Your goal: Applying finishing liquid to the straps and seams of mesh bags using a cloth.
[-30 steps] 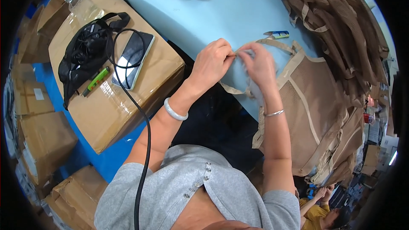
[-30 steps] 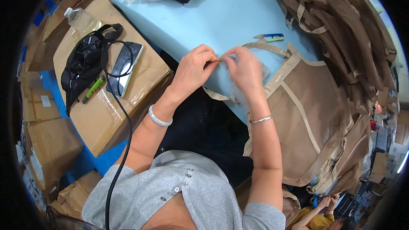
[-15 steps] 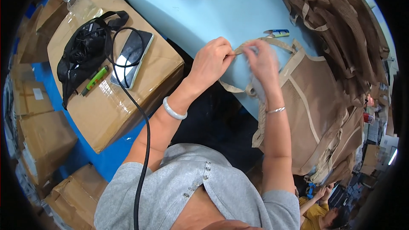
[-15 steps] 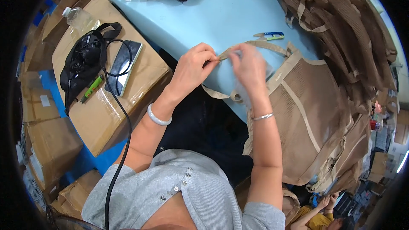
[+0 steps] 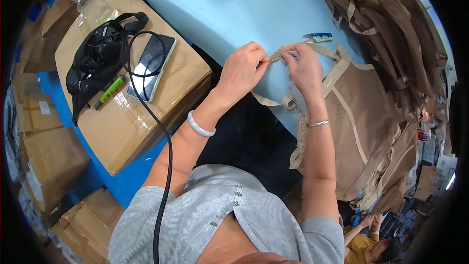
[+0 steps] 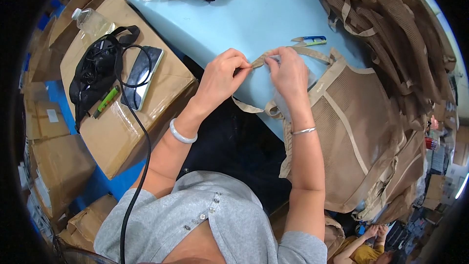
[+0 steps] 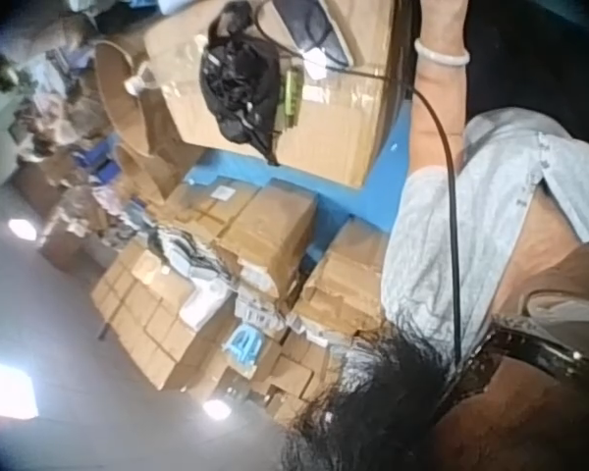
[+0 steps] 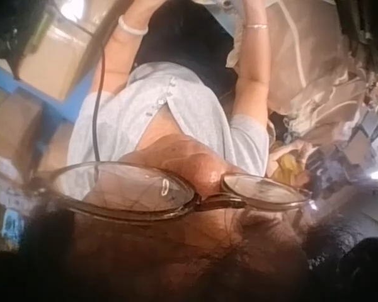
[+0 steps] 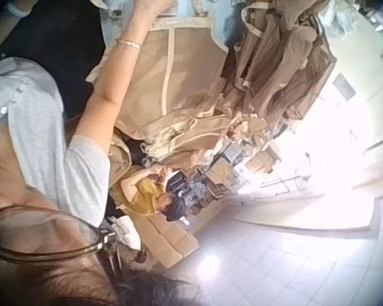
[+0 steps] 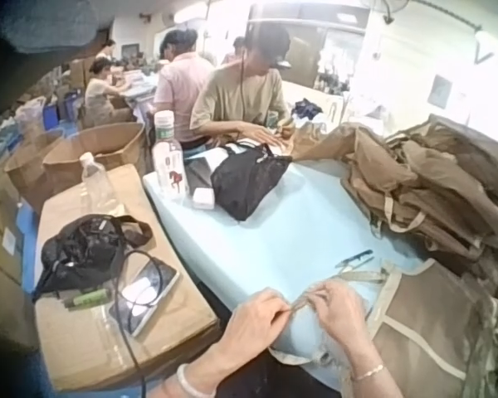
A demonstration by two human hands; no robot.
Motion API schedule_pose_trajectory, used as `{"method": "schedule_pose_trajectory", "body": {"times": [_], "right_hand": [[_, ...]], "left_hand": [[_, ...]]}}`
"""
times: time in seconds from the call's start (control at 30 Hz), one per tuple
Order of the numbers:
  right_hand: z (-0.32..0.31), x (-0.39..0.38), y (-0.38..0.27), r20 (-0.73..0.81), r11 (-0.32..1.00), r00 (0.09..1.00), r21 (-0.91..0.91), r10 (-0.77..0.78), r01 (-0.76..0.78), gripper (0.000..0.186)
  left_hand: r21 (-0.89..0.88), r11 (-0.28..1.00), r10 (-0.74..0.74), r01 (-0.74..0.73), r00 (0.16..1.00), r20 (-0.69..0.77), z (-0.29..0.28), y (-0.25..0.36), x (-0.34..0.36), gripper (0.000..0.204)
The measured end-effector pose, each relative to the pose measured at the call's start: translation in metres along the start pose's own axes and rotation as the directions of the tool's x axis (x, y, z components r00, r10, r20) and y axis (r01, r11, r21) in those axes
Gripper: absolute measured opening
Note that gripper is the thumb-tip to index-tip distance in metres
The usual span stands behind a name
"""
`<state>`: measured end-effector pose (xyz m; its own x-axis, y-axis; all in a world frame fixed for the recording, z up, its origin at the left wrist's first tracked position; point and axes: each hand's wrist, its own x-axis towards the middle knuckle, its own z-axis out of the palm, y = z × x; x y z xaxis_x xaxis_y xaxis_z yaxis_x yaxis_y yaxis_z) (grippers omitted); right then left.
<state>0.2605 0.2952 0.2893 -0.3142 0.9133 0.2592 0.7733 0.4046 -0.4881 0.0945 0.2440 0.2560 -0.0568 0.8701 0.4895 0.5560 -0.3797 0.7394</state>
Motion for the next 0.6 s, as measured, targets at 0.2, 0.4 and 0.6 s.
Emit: {"method": "schedule_pose_trajectory", "body": {"times": [0.2,0.4,0.6], "right_hand": [[0.000,-0.002,-0.005,0.086,0.997,0.996,0.079,0.002,-0.009,0.015],[-0.001,-0.002,-0.011,0.147,0.996,0.989,0.082,0.009,-0.021,0.015],[-0.001,0.001,-0.005,0.100,0.990,0.995,0.141,-0.006,-0.008,0.016]], "left_hand": [[0.022,1.000,-0.008,0.008,1.000,-0.020,0.002,-0.001,-0.001,0.005],[0.052,0.999,0.000,0.003,0.999,-0.052,0.004,-0.002,-0.005,0.006],[0.057,0.998,-0.035,0.039,0.998,-0.060,0.007,-0.001,-0.002,0.007]]}}
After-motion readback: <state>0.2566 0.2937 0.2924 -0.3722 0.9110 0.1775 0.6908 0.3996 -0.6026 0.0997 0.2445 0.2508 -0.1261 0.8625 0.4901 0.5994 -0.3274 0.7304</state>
